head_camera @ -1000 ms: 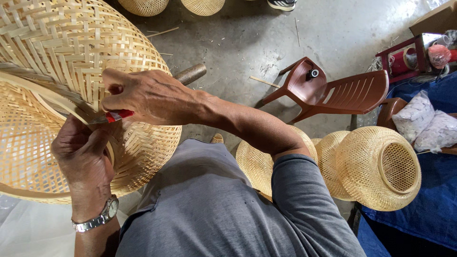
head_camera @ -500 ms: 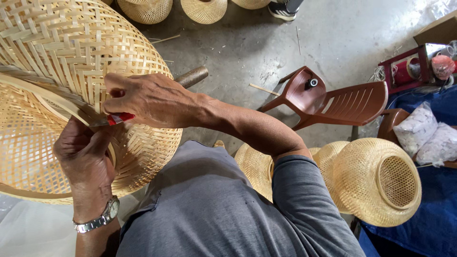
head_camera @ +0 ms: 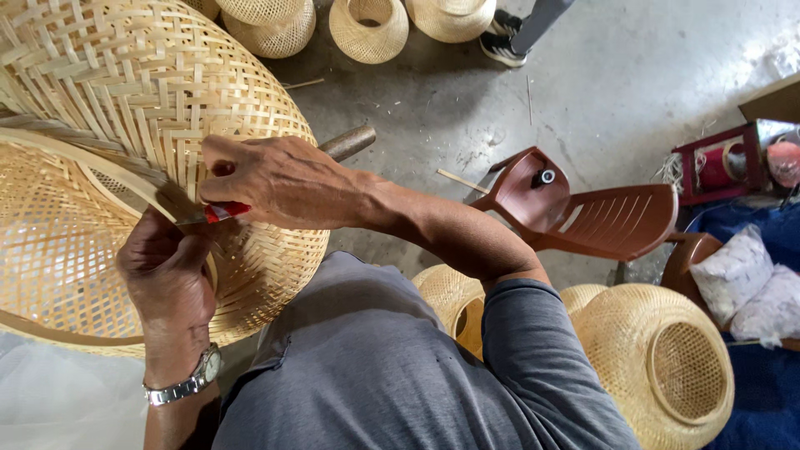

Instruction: The person uses a red utility knife to trim excess bamboo strips from the rim of a woven basket. They rotate the basket to access different sections and carefully cut the protruding material flush with the edge.

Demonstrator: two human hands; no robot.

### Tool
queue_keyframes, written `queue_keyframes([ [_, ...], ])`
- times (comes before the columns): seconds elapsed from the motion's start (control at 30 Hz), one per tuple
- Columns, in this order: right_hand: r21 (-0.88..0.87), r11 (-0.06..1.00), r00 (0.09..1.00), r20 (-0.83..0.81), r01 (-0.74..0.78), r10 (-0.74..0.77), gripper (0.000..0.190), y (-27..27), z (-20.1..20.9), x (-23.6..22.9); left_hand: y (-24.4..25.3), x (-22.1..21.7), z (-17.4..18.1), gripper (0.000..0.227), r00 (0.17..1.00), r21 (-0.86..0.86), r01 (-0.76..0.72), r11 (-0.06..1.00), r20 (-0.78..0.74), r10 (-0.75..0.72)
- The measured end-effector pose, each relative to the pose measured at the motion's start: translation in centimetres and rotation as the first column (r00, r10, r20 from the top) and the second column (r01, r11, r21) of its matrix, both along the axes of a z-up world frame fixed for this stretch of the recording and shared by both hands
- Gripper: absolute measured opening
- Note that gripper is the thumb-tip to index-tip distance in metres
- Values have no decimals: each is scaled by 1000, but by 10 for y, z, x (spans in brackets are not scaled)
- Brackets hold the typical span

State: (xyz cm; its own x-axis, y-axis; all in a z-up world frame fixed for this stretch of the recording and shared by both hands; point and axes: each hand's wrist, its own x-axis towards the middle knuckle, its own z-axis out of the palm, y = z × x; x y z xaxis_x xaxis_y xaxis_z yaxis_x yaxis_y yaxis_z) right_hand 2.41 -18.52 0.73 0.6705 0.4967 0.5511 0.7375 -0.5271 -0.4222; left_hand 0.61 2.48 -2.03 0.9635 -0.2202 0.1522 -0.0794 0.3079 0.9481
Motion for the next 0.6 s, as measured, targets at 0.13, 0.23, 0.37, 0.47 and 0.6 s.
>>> queue_keyframes([
  [0.13, 7, 1000, 1000, -11, -8, 8, 20, -16, -2, -4, -13, -6, -10, 44, 999, -38, -32, 999, -12, 31],
  [0.23, -17, 999, 999, 16, -31, 31, 22, -27, -5, -9, -24, -14, -18, 48, 997, -68, -65, 996, -47, 62],
  [0.37, -16, 999, 999, -9, -41, 41, 21, -39, -4, -19, -34, -25, -19, 50, 997, -57, -71, 996, -45, 68],
  [0.47, 23, 999, 999, 27, -41, 40, 20, -43, -8, -26, -40, -32, -23, 48, 997, -31, -74, 997, -33, 73],
  [0.6, 8, 999, 999, 3, -40, 40, 18, -50, -8, -30, -48, -36, -27, 48, 994, -38, -96, 995, -50, 94],
])
